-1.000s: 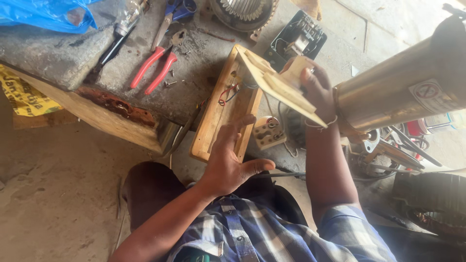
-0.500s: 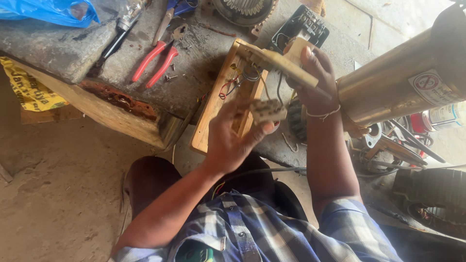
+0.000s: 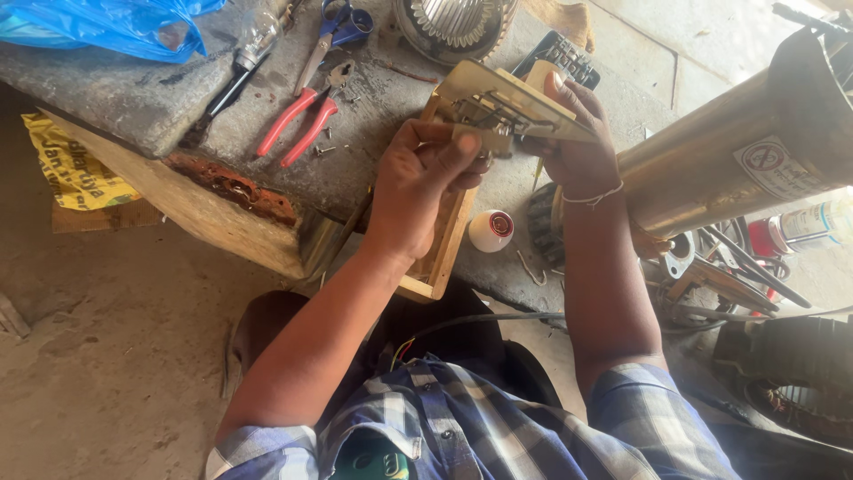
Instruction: The person sits on a chair with a light switch board on their lap and wires it, using a screwdriver to tighten terminals and connect colored wires. They handle a bulb holder, electrical tape, and switch components, fitting the bulb holder onto the board and adjusting the wiring.
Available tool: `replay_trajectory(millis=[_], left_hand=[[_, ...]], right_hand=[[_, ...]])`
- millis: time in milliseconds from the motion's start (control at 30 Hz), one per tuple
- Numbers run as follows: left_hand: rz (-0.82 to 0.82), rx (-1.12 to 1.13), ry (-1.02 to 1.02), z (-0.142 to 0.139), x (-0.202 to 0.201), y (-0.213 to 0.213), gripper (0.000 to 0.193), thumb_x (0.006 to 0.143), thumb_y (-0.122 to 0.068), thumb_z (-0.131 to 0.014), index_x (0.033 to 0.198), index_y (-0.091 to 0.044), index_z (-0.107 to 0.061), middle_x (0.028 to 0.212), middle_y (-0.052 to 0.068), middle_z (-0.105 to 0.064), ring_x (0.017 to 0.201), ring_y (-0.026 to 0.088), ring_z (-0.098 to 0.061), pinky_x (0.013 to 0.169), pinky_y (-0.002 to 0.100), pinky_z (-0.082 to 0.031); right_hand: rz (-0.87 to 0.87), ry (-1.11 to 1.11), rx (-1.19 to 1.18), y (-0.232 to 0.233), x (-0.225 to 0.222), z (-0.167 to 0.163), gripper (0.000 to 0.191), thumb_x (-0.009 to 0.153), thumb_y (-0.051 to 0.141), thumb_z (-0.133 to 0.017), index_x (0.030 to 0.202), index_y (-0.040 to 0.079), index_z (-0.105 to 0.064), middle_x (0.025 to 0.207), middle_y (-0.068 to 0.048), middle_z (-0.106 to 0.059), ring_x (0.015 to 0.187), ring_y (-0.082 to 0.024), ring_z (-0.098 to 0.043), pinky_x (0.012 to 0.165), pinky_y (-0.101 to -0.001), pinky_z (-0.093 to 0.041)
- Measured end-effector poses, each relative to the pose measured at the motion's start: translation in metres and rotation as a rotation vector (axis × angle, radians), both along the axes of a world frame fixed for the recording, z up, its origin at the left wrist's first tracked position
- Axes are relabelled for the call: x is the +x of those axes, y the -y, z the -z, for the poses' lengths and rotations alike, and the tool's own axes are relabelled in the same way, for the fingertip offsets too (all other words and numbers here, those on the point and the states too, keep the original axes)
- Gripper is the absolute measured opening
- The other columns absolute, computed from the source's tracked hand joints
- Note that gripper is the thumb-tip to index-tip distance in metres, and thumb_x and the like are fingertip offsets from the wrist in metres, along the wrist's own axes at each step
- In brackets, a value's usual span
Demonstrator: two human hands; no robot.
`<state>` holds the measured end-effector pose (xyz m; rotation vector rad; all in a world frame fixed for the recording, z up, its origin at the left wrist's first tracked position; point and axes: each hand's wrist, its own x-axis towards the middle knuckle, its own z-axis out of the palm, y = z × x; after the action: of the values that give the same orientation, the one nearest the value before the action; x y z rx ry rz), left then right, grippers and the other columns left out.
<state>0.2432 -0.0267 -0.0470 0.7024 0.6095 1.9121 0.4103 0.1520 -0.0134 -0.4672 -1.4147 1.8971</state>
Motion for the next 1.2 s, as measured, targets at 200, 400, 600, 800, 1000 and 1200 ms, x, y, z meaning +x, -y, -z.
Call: replay_trajectory(millis=[200, 400, 600, 800, 1000, 1200], left_hand=[[0.071, -0.095, 0.118, -0.004, -0.009, -0.012, 0.047, 0.079, -0.042, -0.086, 0.099, -0.014, -0.055, 0.088, 0.006, -0.072, 0.081, 0.015, -0.072, 0.076, 0.029, -0.056], [-0.035, -0.238, 0.030, -0.007, -0.010, -0.016, 0.047, 0.076, -0.053, -0.085, 0.091, -0.018, -0.057, 0.083, -0.004, -0.065, 0.071, 0.004, -0.058, 0.066, 0.021, -0.041], [-0.046, -0.108, -0.021, -0.008, -0.007, -0.016, 0.044, 0.079, -0.047, -0.087, 0.093, -0.015, -0.060, 0.084, -0.002, -0.068, 0.074, 0.006, -0.057, 0.069, 0.022, -0.044], [-0.085, -0.098, -0.087, -0.010, -0.007, -0.019, 0.044, 0.080, -0.049, -0.086, 0.089, -0.015, -0.059, 0.081, 0.001, -0.068, 0.071, 0.006, -0.058, 0.064, 0.021, -0.044], [-0.081, -0.144, -0.105, -0.020, -0.016, -0.032, 0.043, 0.075, -0.050, -0.085, 0.081, -0.019, -0.057, 0.077, 0.003, -0.074, 0.067, 0.009, -0.068, 0.060, 0.021, -0.050], [-0.001, -0.007, -0.213, -0.029, -0.028, -0.038, 0.041, 0.082, -0.044, -0.087, 0.089, -0.014, -0.061, 0.081, 0.000, -0.073, 0.075, 0.009, -0.069, 0.068, 0.025, -0.056]], right_hand=[[0.025, 0.018, -0.032, -0.004, -0.003, -0.001, 0.024, 0.108, 0.027, -0.063, 0.108, 0.003, -0.063, 0.083, -0.006, -0.064, 0.057, -0.009, -0.050, 0.050, -0.0234, -0.037], [-0.017, 0.027, 0.024, -0.001, -0.005, -0.005, 0.029, 0.110, 0.030, -0.064, 0.105, 0.002, -0.064, 0.075, -0.004, -0.059, 0.054, -0.008, -0.047, 0.048, -0.0232, -0.035], [-0.054, 0.009, 0.032, -0.004, -0.007, -0.007, 0.030, 0.110, 0.031, -0.064, 0.106, 0.001, -0.063, 0.079, -0.005, -0.060, 0.055, -0.008, -0.047, 0.048, -0.0234, -0.036], [-0.110, -0.014, -0.011, -0.018, -0.002, -0.002, 0.030, 0.109, 0.031, -0.063, 0.106, 0.001, -0.063, 0.079, -0.005, -0.061, 0.054, -0.007, -0.047, 0.047, -0.0228, -0.037], [-0.194, -0.097, 0.002, -0.040, -0.001, 0.010, 0.030, 0.111, 0.032, -0.063, 0.108, 0.003, -0.066, 0.068, 0.000, -0.055, 0.055, -0.007, -0.048, 0.049, -0.0226, -0.039], [-0.007, 0.065, -0.024, -0.046, 0.001, 0.007, 0.028, 0.110, 0.031, -0.065, 0.106, 0.003, -0.065, 0.075, -0.002, -0.059, 0.053, -0.005, -0.045, 0.045, -0.0212, -0.035]])
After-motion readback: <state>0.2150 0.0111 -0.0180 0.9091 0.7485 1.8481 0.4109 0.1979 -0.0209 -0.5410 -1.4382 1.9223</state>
